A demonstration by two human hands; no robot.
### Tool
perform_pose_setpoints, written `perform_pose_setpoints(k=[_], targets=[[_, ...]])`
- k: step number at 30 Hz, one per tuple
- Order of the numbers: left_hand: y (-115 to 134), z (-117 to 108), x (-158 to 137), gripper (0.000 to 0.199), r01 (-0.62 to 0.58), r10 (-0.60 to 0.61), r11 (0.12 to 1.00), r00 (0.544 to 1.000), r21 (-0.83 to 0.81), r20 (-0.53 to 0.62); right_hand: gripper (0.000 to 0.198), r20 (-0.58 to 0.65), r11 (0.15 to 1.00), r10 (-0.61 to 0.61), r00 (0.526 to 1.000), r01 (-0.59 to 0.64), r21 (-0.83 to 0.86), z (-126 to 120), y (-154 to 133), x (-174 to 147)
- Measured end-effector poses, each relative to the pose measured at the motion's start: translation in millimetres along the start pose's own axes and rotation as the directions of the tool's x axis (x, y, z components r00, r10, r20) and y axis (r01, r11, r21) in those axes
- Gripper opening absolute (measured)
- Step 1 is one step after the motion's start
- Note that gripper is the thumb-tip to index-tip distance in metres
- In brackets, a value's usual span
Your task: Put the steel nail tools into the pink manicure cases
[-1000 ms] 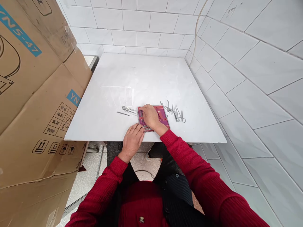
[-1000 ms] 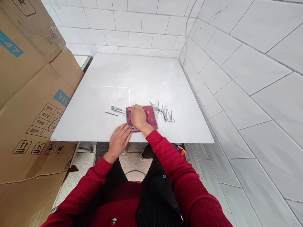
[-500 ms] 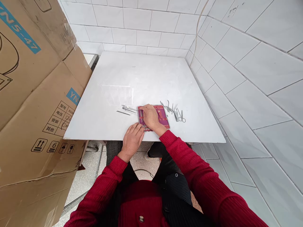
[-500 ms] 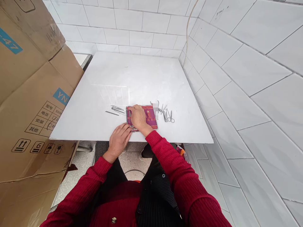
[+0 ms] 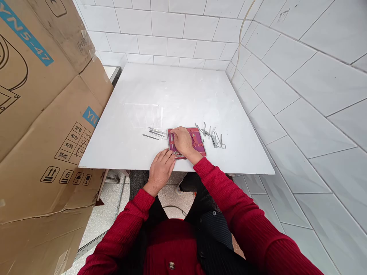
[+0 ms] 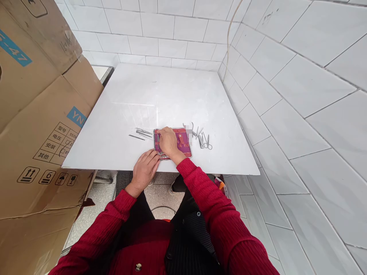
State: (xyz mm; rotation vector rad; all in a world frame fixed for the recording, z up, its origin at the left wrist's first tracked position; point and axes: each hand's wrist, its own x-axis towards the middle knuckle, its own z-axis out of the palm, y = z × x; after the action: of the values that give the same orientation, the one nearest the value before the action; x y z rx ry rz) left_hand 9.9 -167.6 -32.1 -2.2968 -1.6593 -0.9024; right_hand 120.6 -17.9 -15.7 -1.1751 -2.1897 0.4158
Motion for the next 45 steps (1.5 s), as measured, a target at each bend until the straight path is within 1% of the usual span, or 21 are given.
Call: perform_pose_setpoints(k=[8,12,15,18,22,24,31,38,41,45], targets=[[0,1,0,0.026,0.012,-0.012,1.0,1.0,-0.001,0.009,0.036,0.03,0.999,0.008,1.0,-0.009,0.039,-3,-1,0],[0,1,0,0.026,0.006,-0.006,1.0,1.0,0.012,0.001,0.029,-0.005,0.993,-0.004,1.0,0.004,0.12,-5,1,-3],[0,1,0,0.026,0.008,-0.008,1.0,1.0,0.003,0.008,0.024,-0.015,0.983,-0.032,0.999,0.035,0.181,-12,4,-9],[-1,1,0,0.026,0.008,-0.008,1.0,1.0,0.005,0.004,0.024,0.038,0.967,-0.083,0.996,0.071,0.244,-23,10,-17],[-1,2,0,0.026,0.011,-0.011,1.0,1.0,0.007,0.005,0.03,0.13,0.947,-0.161,0.978,0.116,0.299,-35,17,-24],[0,2,0,0.026,0.016,-0.016,1.0,1.0,0.003,0.01,0.03,0.155,0.945,-0.174,0.972,0.12,0.305,-37,20,-24],[-1,1,-1,0.029,0.023,-0.023,1.0,0.999,-0.009,0.026,0.029,0.192,0.945,-0.164,0.967,0.098,0.312,-33,22,-18],[-1,1,0,0.03,0.02,-0.02,0.999,1.0,-0.028,0.019,0.039,0.24,0.947,-0.188,0.952,0.111,0.301,-38,29,-15],[-1,1,0,0.029,0.022,-0.022,0.999,1.0,-0.024,0.015,0.038,0.256,0.95,-0.195,0.947,0.117,0.289,-38,29,-12],[0,0,0,0.028,0.025,-0.024,0.999,0.999,-0.021,0.025,0.034,0.248,0.951,-0.179,0.952,0.104,0.29,-36,27,-11]])
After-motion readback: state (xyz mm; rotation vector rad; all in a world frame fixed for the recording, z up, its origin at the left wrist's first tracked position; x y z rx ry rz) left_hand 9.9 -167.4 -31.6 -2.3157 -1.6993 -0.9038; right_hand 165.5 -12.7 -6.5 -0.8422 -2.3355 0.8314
